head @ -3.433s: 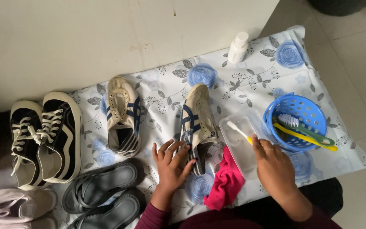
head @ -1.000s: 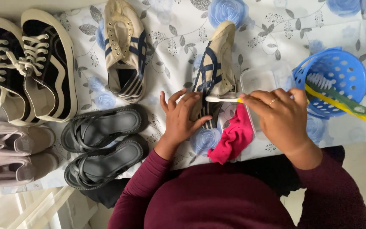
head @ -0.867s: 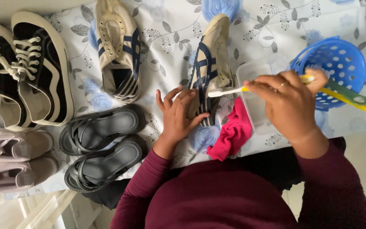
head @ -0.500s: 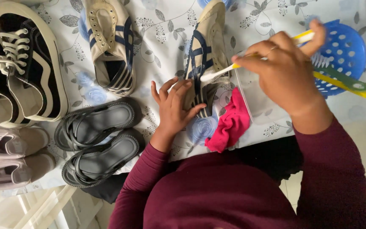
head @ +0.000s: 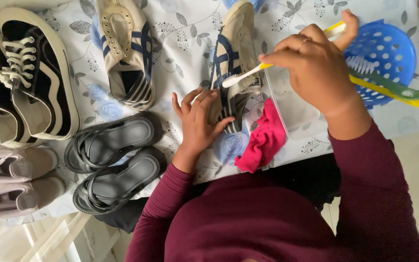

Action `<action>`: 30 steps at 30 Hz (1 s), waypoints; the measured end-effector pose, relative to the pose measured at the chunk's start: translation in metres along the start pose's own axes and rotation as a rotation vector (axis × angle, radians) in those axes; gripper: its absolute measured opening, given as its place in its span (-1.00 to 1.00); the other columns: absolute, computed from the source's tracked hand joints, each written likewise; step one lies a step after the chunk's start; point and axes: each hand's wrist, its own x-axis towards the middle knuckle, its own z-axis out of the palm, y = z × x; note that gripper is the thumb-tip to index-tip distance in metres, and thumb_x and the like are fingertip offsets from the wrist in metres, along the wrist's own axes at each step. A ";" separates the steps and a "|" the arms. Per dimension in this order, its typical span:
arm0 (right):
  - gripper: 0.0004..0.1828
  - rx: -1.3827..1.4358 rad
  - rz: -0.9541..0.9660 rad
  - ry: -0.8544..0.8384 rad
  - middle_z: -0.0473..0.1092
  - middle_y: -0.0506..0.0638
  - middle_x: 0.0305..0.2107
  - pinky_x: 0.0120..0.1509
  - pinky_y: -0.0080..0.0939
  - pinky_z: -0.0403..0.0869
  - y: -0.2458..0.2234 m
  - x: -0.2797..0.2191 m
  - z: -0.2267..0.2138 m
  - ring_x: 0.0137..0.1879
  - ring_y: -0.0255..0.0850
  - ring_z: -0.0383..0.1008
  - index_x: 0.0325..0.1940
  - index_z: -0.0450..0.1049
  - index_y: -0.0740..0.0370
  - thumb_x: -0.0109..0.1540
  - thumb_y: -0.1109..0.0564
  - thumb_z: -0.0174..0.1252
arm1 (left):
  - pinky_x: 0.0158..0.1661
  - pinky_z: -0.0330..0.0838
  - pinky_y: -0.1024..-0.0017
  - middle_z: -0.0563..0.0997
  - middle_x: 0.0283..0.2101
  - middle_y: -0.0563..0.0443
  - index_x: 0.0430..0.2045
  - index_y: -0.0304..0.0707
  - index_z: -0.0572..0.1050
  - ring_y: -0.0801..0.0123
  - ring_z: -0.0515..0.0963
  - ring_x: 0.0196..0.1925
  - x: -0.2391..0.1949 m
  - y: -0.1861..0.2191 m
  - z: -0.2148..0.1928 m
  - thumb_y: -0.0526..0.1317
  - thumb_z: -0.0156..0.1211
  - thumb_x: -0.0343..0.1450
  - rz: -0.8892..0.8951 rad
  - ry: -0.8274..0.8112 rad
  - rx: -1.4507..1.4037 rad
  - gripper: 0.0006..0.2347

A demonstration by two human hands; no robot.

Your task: The person scrubs a single sneaker with a toothbrush and wipes it with a cloth. They alternate between brushing and wiping the shoe's upper and side panels while other shoes remain on the table.

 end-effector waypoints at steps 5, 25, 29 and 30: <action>-0.51 -0.076 0.028 -0.047 0.59 -0.26 -0.10 0.51 0.27 -0.12 -0.012 -0.002 -0.001 0.05 -0.08 0.47 0.09 0.71 -0.31 0.33 0.37 0.36 | 0.41 -0.35 -0.17 0.59 0.13 0.08 0.08 -0.11 0.37 0.04 0.46 0.25 0.001 -0.001 0.002 0.26 0.30 0.36 -0.004 0.015 0.004 -0.43; -0.50 -0.056 0.271 -0.142 0.57 -0.19 -0.16 0.24 0.02 0.11 -0.031 -0.040 -0.008 -0.11 -0.09 0.49 0.22 0.61 -0.24 0.31 0.32 0.27 | 0.38 -0.33 -0.20 0.54 0.14 0.09 0.14 0.26 0.47 0.04 0.41 0.27 0.001 -0.002 0.002 0.18 0.24 0.45 0.069 0.000 0.092 -0.62; -0.50 0.008 0.344 -0.067 0.45 -0.19 -0.28 -0.11 -0.10 0.44 -0.045 -0.066 0.007 -0.29 -0.14 0.51 0.33 0.49 -0.36 0.40 0.21 0.11 | 0.35 -0.43 -0.25 0.46 0.12 0.07 0.14 0.28 0.54 0.04 0.28 0.29 0.000 -0.008 0.007 0.11 0.21 0.46 0.055 0.062 -0.001 -0.65; -0.50 0.025 0.376 -0.084 0.46 -0.16 -0.30 -0.16 -0.13 0.47 -0.050 -0.069 0.008 -0.30 -0.13 0.54 0.32 0.51 -0.32 0.37 0.23 0.15 | 0.35 -0.44 -0.24 0.44 0.13 0.06 0.15 0.29 0.54 0.02 0.26 0.31 0.000 -0.008 0.007 0.09 0.21 0.47 0.043 0.056 0.000 -0.66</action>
